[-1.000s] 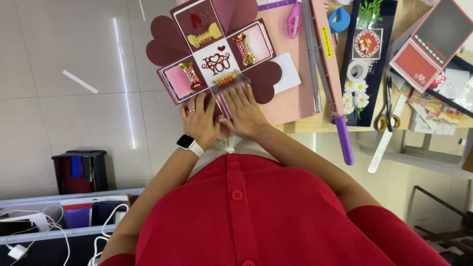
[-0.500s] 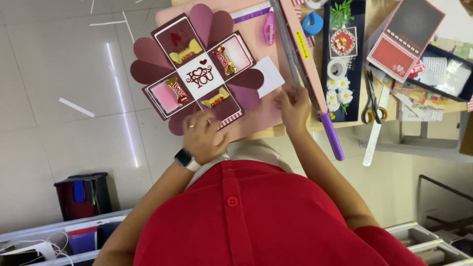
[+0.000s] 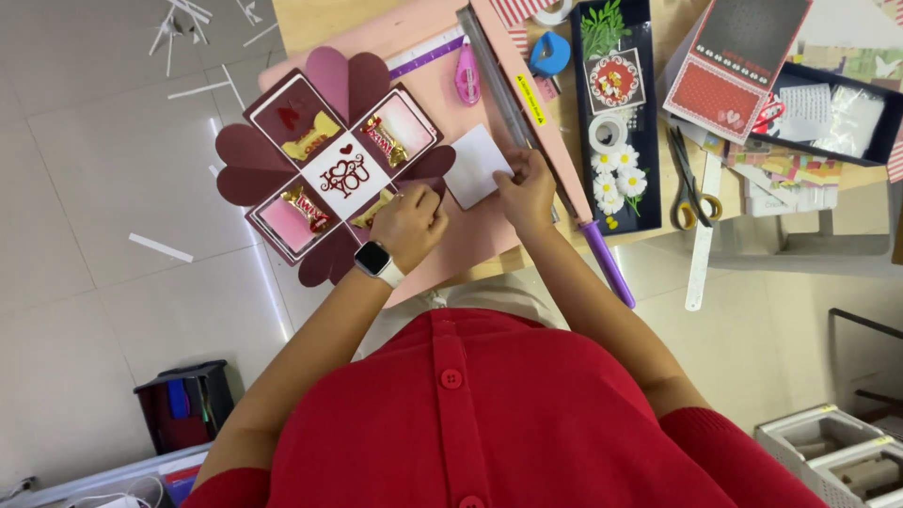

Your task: The person is assembling a decorative explosion box by cutting paper components, applying glue, and attaching them to the box structure.

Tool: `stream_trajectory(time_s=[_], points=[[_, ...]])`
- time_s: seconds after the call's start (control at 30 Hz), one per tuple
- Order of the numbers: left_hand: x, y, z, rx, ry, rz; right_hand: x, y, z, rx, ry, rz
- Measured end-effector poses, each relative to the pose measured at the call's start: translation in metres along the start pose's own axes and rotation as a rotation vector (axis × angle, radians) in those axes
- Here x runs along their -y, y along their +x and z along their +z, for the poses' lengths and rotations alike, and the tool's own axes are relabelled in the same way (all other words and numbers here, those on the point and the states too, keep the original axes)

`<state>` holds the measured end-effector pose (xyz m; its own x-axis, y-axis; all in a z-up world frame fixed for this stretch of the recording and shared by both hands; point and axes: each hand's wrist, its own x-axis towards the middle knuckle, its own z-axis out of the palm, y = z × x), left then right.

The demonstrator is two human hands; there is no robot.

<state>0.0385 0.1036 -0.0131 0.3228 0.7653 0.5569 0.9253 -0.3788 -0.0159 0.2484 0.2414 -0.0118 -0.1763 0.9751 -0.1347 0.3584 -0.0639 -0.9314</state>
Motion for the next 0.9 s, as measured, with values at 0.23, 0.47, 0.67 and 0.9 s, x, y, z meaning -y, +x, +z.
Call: stream_trajectory(time_s=[0.23,0.47,0.67,0.9], points=[[0.01,0.027,0.0,-0.141,0.038,-0.424,0.035,-0.011,-0.035,0.19,0.062,0.086],[0.025,0.029,0.04,0.042,0.064,-0.305,0.052,-0.008,-0.061,0.198,0.471,0.305],[-0.003,0.08,-0.018,0.037,-0.46,-0.659,0.052,0.002,-0.06,0.195,0.747,0.46],[-0.014,0.11,-0.031,-0.699,-2.457,-1.606,0.084,-0.01,-0.009,0.393,0.566,0.378]])
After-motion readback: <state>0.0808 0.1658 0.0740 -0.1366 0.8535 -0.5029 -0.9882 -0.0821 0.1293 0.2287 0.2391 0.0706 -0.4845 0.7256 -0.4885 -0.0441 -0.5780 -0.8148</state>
